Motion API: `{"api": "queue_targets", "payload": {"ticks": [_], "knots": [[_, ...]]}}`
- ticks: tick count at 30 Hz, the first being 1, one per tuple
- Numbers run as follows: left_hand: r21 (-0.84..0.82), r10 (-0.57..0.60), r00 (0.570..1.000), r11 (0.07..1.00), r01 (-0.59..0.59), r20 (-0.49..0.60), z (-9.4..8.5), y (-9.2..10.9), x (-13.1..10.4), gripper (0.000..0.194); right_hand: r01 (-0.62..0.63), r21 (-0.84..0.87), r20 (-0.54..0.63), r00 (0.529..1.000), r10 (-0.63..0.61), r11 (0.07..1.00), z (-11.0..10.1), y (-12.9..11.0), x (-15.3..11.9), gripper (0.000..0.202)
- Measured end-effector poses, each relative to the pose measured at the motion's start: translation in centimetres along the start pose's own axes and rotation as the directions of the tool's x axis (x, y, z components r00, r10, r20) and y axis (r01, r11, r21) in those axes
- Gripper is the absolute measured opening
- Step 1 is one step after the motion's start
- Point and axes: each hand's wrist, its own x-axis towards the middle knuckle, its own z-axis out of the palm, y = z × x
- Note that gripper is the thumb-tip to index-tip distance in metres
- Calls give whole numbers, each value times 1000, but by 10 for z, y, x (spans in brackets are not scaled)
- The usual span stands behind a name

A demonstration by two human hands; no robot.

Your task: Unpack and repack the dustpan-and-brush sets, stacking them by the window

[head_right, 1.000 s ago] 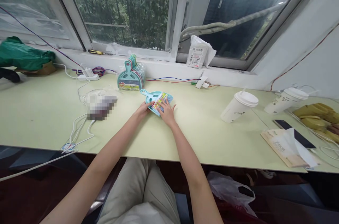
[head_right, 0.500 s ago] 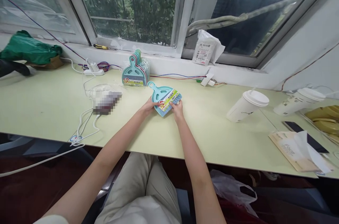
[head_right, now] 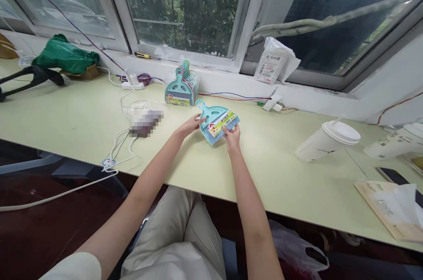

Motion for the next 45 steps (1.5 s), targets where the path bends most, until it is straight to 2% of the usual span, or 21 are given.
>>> {"api": "queue_targets", "payload": {"ticks": [1, 2, 3, 5, 6, 7, 8, 10, 12, 14, 16, 18, 20, 23, 25, 27, 30, 32, 37, 41, 45], "knots": [[151, 68, 991, 987, -50, -119, -9, 6, 0, 60, 8, 5, -19, 1000, -8, 1000, -3, 0, 1, 59], [328, 170, 957, 941, -87, -233, -21, 11, 0, 60, 15, 9, -38, 999, -15, 1000, -6, 0, 3, 57], [494, 286, 903, 864, -98, -321, -34, 15, -1, 60, 23, 16, -57, 998, -22, 1000, -10, 0, 5, 56], [707, 442, 799, 706, -29, -408, -62, 20, -5, 63, 42, 32, -85, 996, -39, 999, -15, 0, 8, 54], [756, 455, 781, 654, 32, -427, -74, 19, -7, 63, 51, 39, -94, 994, -47, 998, -17, 0, 9, 54], [780, 435, 785, 619, 95, -441, -84, 18, -8, 58, 58, 44, -100, 994, -53, 997, -18, 0, 10, 53], [792, 391, 807, 593, 147, -443, -90, 16, -9, 51, 62, 46, -103, 993, -57, 997, -19, 0, 11, 52], [804, 289, 871, 568, 177, -396, -92, 9, -8, 33, 63, 48, -102, 993, -58, 997, -20, 0, 11, 52], [778, 232, 922, 619, 106, -311, -79, 4, -6, 22, 56, 49, -94, 994, -52, 997, -20, 0, 11, 52], [714, 238, 937, 700, 16, -254, -59, 0, -4, 22, 48, 47, -89, 995, -44, 998, -20, 0, 11, 52], [663, 248, 938, 748, -26, -244, -39, -4, -4, 27, 39, 42, -88, 996, -35, 998, -20, -1, 11, 51], [654, 253, 939, 755, -40, -234, -25, -6, -5, 32, 25, 31, -93, 995, -22, 999, -20, -2, 10, 50], [652, 261, 939, 756, -54, -225, -18, -7, -8, 32, 13, 19, -98, 995, -11, 1000, -20, -3, 10, 50], [669, 290, 932, 739, -76, -215, -17, -5, -11, 30, 3, 3, -91, 996, -2, 1000, -19, -4, 9, 50], [737, 338, 911, 673, -57, -238, -20, -3, -12, 37, -3, -5, -81, 997, 2, 1000, -18, -4, 8, 50], [834, 360, 892, 550, 34, -274, -24, -2, -11, 46, -8, -9, -74, 997, 7, 1000, -18, -3, 8, 50], [911, 294, 909, 375, 174, -294, -31, -3, -9, 55, -23, -12, -56, 998, 22, 1000, -17, -4, 7, 50], [929, 272, 918, 313, 199, -288, -35, -5, -7, 54, -35, -17, -33, 999, 35, 999, -16, -5, 6, 50], [951, 325, 898, 185, 247, -296, -38, -10, -5, 47, -65, -44, 49, 997, 68, 997, -9, -10, 1, 50], [956, 244, 931, 179, 231, -271, -39, -12, -3, 39, -95, -97, 138, 985, 108, 991, -5, -12, -4, 49], [946, 276, 929, 279, 166, -245, -41, -14, 0, 43, -124, -146, 168, 975, 148, 981, -5, -10, -4, 48]]}}
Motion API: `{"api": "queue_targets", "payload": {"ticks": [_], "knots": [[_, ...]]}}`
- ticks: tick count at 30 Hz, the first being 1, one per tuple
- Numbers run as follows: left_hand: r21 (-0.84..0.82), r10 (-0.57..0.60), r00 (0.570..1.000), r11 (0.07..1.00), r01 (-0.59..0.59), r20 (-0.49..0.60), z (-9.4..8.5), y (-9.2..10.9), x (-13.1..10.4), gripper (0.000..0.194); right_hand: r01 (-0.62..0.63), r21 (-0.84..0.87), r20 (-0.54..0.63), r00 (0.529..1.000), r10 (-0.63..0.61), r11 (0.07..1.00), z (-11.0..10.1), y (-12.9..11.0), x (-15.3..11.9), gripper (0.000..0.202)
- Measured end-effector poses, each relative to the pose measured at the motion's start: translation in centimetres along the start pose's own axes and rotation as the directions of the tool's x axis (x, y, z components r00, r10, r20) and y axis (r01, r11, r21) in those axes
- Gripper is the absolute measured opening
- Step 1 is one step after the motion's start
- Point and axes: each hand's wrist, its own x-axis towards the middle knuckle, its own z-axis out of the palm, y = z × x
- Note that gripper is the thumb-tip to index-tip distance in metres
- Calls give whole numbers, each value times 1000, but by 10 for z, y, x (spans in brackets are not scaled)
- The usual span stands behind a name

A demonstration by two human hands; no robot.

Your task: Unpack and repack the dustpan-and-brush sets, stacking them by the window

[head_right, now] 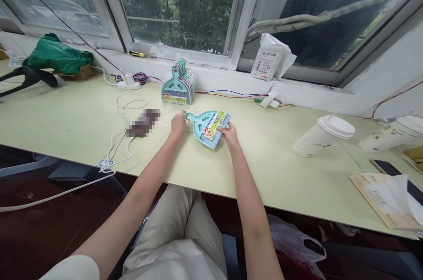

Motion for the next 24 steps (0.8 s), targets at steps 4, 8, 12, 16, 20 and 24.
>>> {"api": "queue_targets", "payload": {"ticks": [4, 8, 12, 16, 20, 24], "knots": [[-98, 41, 997, 994, -48, -73, 2, 0, 3, 51, 14, -7, -139, 990, -15, 1000, -3, 6, 3, 45], [-213, 128, 988, 966, -144, -91, 4, 6, 1, 56, 38, -13, -248, 968, -40, 999, -2, 10, 5, 44], [-318, 318, 944, 890, -328, -84, 9, 21, -6, 50, 18, 32, -159, 987, -13, 999, 7, 10, 2, 44], [-413, 506, 846, 743, -526, -167, 7, 37, -18, 44, 54, 121, -188, 982, -30, 991, 13, 11, 1, 44], [-447, 325, 830, 723, -527, -454, -2, 52, -28, 54, 118, 224, -265, 963, -56, 967, 11, 13, 4, 47], [-758, -273, 855, 623, -193, -442, -2, 61, -28, 95, 167, 291, -304, 950, -75, 942, 12, 15, 5, 47]]}}
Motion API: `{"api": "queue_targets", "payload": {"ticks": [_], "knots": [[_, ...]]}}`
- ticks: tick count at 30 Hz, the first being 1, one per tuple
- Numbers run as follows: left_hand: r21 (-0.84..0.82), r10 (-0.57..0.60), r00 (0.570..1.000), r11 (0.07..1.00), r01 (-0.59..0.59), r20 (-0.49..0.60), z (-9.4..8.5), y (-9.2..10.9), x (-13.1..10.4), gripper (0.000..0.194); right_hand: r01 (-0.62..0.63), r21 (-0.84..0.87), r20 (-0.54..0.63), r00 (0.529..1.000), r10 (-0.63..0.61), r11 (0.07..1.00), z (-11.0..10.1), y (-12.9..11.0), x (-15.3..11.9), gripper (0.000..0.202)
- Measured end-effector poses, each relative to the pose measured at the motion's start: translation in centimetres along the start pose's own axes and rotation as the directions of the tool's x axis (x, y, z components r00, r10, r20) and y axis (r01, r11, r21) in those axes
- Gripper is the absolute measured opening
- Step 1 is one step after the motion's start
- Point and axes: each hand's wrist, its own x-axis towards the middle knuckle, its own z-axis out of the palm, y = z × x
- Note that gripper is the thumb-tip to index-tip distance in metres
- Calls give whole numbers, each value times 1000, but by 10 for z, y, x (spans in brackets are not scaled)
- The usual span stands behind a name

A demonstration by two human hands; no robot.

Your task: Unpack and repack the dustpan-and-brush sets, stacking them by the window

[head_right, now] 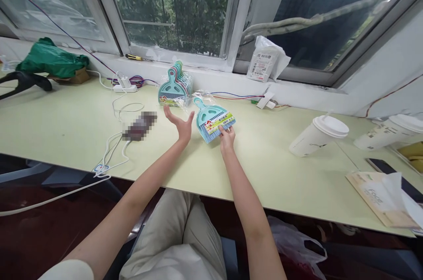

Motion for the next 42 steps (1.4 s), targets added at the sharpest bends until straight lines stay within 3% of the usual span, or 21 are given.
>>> {"api": "queue_targets", "payload": {"ticks": [1, 2, 4, 6, 7, 9, 12, 13, 15, 23, 26, 30, 32, 38, 40, 42], "knots": [[-91, -147, 989, 985, 148, 26, 3, -2, 0, 94, 6, 12, 1, 1000, -6, 1000, 1, 0, -1, 48], [-183, -279, 951, 936, 300, 134, 6, -4, 1, 88, 12, 19, 6, 1000, -12, 1000, 2, 0, -1, 48], [-285, -407, 788, 774, 566, 462, 10, -10, 2, 71, 25, 19, 18, 1000, -25, 1000, 3, -1, -3, 49], [-290, -351, 621, 654, 698, 701, 12, -14, 2, 57, 41, 8, 16, 999, -41, 999, 5, -3, -5, 50], [-284, -306, 568, 631, 722, 764, 12, -15, 1, 53, 49, 4, 10, 999, -49, 999, 5, -4, -6, 51], [-244, -232, 477, 627, 739, 848, 8, -14, 0, 47, 62, -7, -3, 998, -63, 998, 6, -7, -8, 53], [-132, -164, 307, 649, 749, 937, 2, -9, -2, 46, 90, -49, -20, 996, -91, 995, 7, -11, -9, 54], [-124, -143, 282, 652, 748, 949, 0, -8, -2, 47, 101, -67, -21, 994, -103, 993, 7, -12, -10, 54], [-159, -122, 307, 648, 745, 944, 0, -8, 0, 48, 119, -94, -10, 993, -120, 988, 8, -14, -10, 55], [-270, -248, 569, 690, 672, 784, 0, -27, 27, 61, 126, -150, 3, 992, -127, 981, 4, -21, -10, 55], [-318, -216, 609, 696, 644, 763, -7, -31, 36, 66, 136, -179, -19, 990, -141, 975, 3, -23, -11, 53], [-298, -196, 606, 730, 615, 771, -15, -31, 42, 75, 141, -185, -79, 984, -157, 973, 1, -24, -12, 53], [-255, -213, 581, 745, 617, 785, -17, -31, 43, 78, 115, -163, -90, 987, -130, 980, 0, -24, -11, 53], [-120, -212, 411, 753, 647, 886, -13, -31, 34, 72, 7, -150, 24, 1000, -3, 989, 1, -17, -7, 44], [-105, -205, 401, 772, 627, 893, -9, -28, 27, 70, -11, -155, 23, 1000, 15, 988, 1, -13, -7, 44], [-82, -239, 424, 787, 611, 873, -5, -26, 20, 71, -10, -149, 9, 1000, 12, 989, 0, -9, -6, 45]]}}
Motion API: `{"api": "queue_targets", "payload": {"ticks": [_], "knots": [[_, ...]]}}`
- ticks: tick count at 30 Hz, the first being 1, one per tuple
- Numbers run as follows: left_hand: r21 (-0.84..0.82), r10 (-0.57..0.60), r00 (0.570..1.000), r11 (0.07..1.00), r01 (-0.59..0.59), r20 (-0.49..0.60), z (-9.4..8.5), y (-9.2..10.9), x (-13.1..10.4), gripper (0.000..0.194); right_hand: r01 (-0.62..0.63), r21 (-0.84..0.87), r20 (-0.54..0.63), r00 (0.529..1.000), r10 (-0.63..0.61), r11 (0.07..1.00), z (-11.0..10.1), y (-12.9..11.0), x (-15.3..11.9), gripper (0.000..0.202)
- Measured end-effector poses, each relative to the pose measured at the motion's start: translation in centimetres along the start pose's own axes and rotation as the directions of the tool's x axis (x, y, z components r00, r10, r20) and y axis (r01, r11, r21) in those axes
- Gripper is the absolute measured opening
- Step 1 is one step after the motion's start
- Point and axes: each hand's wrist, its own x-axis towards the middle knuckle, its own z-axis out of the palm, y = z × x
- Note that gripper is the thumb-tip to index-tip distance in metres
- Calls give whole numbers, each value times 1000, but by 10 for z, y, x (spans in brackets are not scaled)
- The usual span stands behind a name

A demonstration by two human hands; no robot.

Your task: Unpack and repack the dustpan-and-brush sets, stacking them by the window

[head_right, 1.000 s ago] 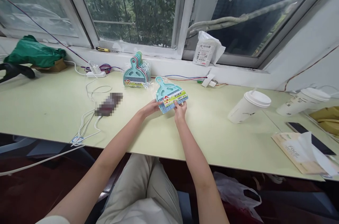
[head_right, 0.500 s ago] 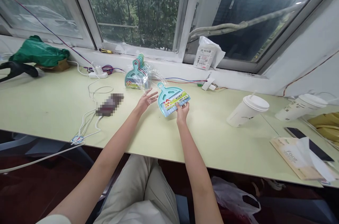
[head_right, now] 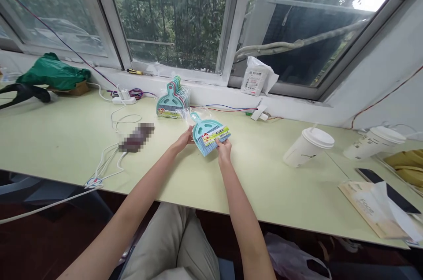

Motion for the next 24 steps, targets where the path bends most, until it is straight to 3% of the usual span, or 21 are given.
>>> {"api": "queue_targets", "payload": {"ticks": [4, 10, 12, 14, 18, 21, 24], "knots": [[30, -95, 995, 995, 95, -16, 11, -7, 2, 64, 22, 25, -1, 1000, -22, 999, -1, 2, 2, 45], [-31, -123, 957, 990, 136, 263, 22, -11, -2, 60, 111, 57, -41, 993, -109, 992, -1, -5, 2, 46], [-39, -115, 946, 990, 132, 304, 28, -11, -2, 60, 139, 48, -62, 989, -136, 989, -2, -7, 3, 47], [-99, -47, 961, 992, 76, 271, 32, -11, 0, 60, 155, 24, -56, 987, -153, 988, -3, -9, 4, 49], [-239, 119, 990, 966, -100, 69, 38, -10, 6, 61, 181, -27, -5, 983, -181, 983, -2, -5, 3, 53], [-263, 92, 996, 960, -93, -15, 43, -12, 7, 61, 215, -59, -21, 976, -217, 975, 2, 1, 1, 58], [-275, 61, 998, 960, -54, 14, 53, -16, 4, 62, 315, -154, -84, 940, -330, 937, 5, 2, -1, 57]]}}
